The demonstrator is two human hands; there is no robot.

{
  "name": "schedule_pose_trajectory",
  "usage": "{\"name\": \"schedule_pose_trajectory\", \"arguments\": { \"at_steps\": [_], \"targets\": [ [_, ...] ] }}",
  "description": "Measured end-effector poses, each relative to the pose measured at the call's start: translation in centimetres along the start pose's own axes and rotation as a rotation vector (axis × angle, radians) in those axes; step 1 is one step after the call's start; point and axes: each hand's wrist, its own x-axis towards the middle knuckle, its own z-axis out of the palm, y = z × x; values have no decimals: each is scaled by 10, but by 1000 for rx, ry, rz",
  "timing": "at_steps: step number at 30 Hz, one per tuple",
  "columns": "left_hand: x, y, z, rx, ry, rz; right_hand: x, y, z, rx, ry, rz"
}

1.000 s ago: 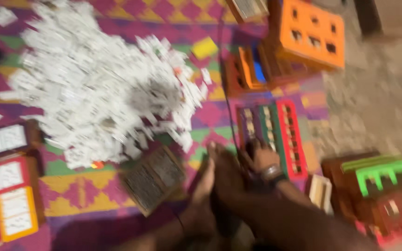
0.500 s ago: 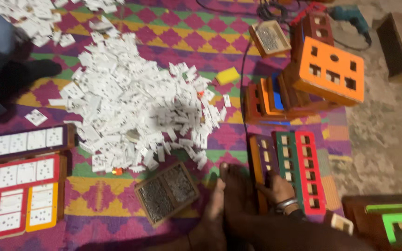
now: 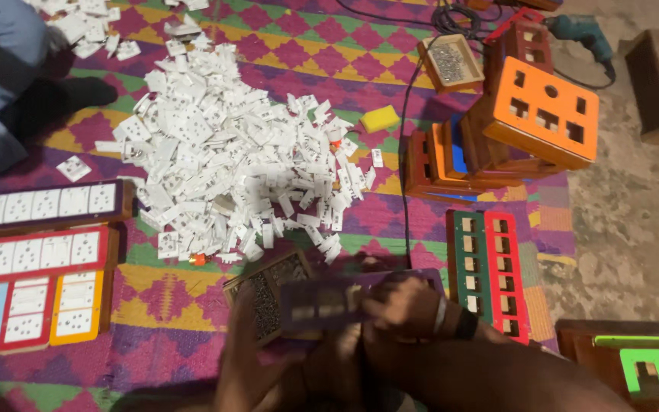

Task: The person sits on a colorful mat and assembles white plastic electrical socket components into a purple frame. They pick up individual sockets from a pile, place them into the frame slots, and secure them using small metal pins from a wooden box.

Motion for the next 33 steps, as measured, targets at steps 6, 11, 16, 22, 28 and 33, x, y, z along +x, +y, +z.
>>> {"name": "schedule_pose_trajectory", "arguments": {
  "at_steps": [6,11,16,22,28,33],
  "targets": [
    [0,-43,47,358,-371,133,-20,6,17,52,89,-66],
    [8,-54,54,244,-415,-20,-32,11,28,-90,113,169],
    [10,-60,50,287,-525,-87,-15,24,8,179,-77,271],
    [4,-66,48,298,-510,-33,7,48,-10,339,-520,373],
    [7,-65,54,2,-375,-249,3,50,-40,49,-367,448],
    [35,-62,62,-8,-351,14,-13,54,-111,50,155,694]
  ]
}}
